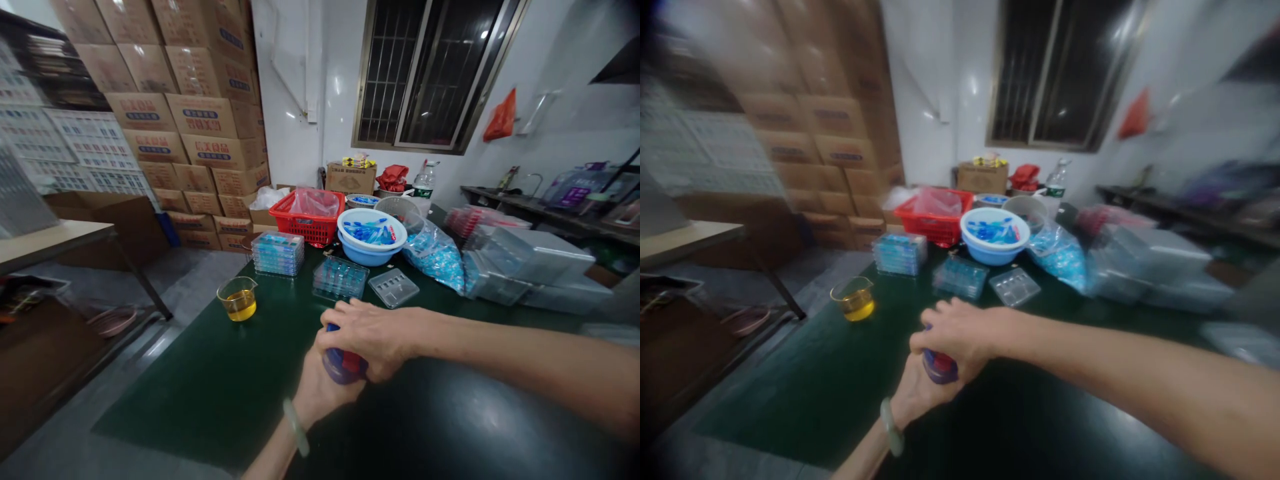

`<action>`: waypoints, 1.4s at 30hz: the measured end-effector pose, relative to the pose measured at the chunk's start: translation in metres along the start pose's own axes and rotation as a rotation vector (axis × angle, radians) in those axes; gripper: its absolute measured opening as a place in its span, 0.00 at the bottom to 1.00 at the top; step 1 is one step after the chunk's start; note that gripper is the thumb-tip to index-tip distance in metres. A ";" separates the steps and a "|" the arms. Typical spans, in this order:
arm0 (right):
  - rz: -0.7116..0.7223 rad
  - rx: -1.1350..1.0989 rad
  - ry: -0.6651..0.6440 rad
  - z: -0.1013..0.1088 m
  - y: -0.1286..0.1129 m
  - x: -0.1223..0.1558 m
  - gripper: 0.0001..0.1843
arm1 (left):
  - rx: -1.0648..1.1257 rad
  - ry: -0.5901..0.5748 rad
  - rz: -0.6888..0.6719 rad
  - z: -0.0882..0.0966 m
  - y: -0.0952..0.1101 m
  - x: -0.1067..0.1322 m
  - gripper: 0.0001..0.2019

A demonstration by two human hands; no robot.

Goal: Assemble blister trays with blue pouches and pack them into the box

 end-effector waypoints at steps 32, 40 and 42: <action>-0.562 -0.654 0.315 -0.008 0.021 0.074 0.42 | -0.040 -0.009 -0.062 0.000 0.001 -0.003 0.34; -0.604 -0.672 0.366 -0.012 0.013 0.074 0.42 | 0.051 -0.057 -0.018 0.002 0.001 -0.001 0.37; -0.609 -0.664 0.375 -0.015 0.013 0.076 0.42 | 0.096 -0.076 -0.017 0.003 0.000 0.000 0.38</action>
Point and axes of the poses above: each hand's wrist, its own x-axis away from the middle knuckle, its own z-axis out of the back of the hand, y = z × x, the point moved 1 cm from there along -x, towards the middle knuckle, and after that the axes turned 5 degrees about x, right-handed, at the moved point
